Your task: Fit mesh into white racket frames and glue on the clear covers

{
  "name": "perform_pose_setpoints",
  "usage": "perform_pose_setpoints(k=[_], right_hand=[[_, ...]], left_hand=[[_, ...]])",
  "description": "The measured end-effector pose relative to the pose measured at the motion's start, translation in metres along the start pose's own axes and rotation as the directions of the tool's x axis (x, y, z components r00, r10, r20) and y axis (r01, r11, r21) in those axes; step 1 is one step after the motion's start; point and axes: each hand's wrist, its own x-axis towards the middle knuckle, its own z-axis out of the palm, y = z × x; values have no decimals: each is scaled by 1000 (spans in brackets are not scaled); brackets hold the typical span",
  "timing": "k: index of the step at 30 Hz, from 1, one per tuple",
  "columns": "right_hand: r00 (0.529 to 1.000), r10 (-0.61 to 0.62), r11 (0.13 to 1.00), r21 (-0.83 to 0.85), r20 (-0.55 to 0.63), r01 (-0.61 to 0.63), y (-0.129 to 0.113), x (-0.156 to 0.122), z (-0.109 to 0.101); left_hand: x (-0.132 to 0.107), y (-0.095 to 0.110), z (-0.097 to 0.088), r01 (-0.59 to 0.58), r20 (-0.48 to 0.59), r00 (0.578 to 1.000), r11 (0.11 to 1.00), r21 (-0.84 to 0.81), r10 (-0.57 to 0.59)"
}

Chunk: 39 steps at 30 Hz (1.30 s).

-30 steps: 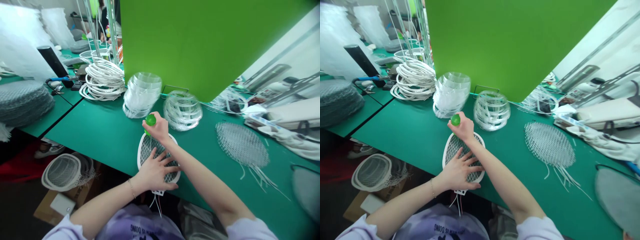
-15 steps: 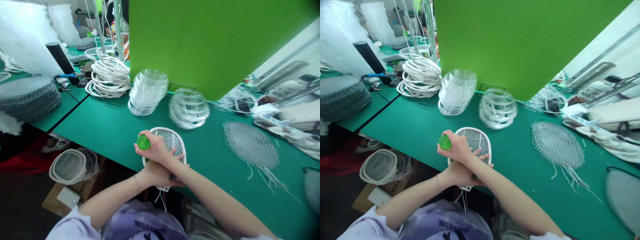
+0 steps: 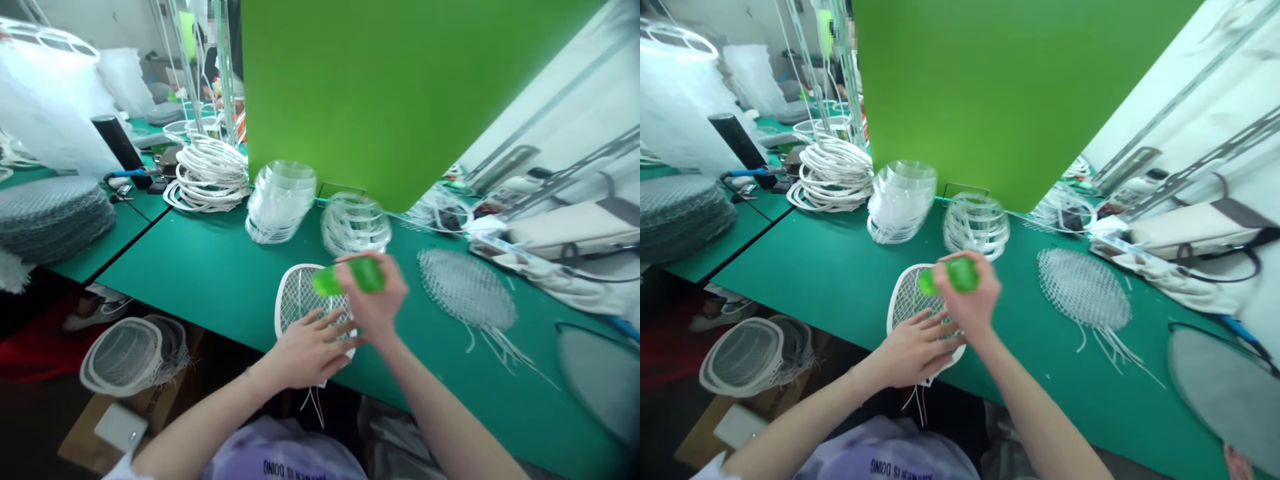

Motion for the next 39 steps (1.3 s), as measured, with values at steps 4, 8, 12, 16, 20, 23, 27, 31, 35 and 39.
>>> perform_pose_setpoints(k=[4, 8, 12, 16, 20, 23, 27, 31, 35, 39], right_hand=[[878, 304, 832, -347, -369, -434, 99, 65, -41], [842, 482, 738, -405, -244, -540, 174, 108, -44], [851, 522, 753, -435, -63, -494, 182, 112, -45], [877, 473, 800, -374, -87, -469, 148, 57, -54], [827, 501, 862, -228, 254, -452, 105, -32, -35], [851, 477, 879, -133, 221, -458, 77, -74, -16], [865, 499, 865, 30, 60, -501, 44, -98, -25], [907, 415, 899, 186, -65, -398, 20, -121, -57], [980, 184, 953, 257, -80, -158, 2, -140, -82], [995, 65, 972, 231, -73, -47, -26, -145, -92]], left_hand=[[-17, -25, -26, 363, -278, 891, 931, -43, -360], [-26, -59, -27, 653, -266, 721, 756, -47, -640], [-28, -69, -23, 713, -175, 680, 697, -70, -712], [-29, -66, -19, 713, -151, 680, 695, -93, -718], [-18, -61, -7, 687, -162, 684, 703, -187, -711], [-12, -47, -2, 662, -200, 655, 681, -314, -729], [-25, -10, -11, 533, -216, 552, 540, -651, -805], [-61, 26, -26, 316, -136, 614, 400, -861, -778], [-94, 40, -31, 243, -223, 648, 475, -846, -728], [-114, 41, -38, 200, -242, 629, 455, -868, -738]])
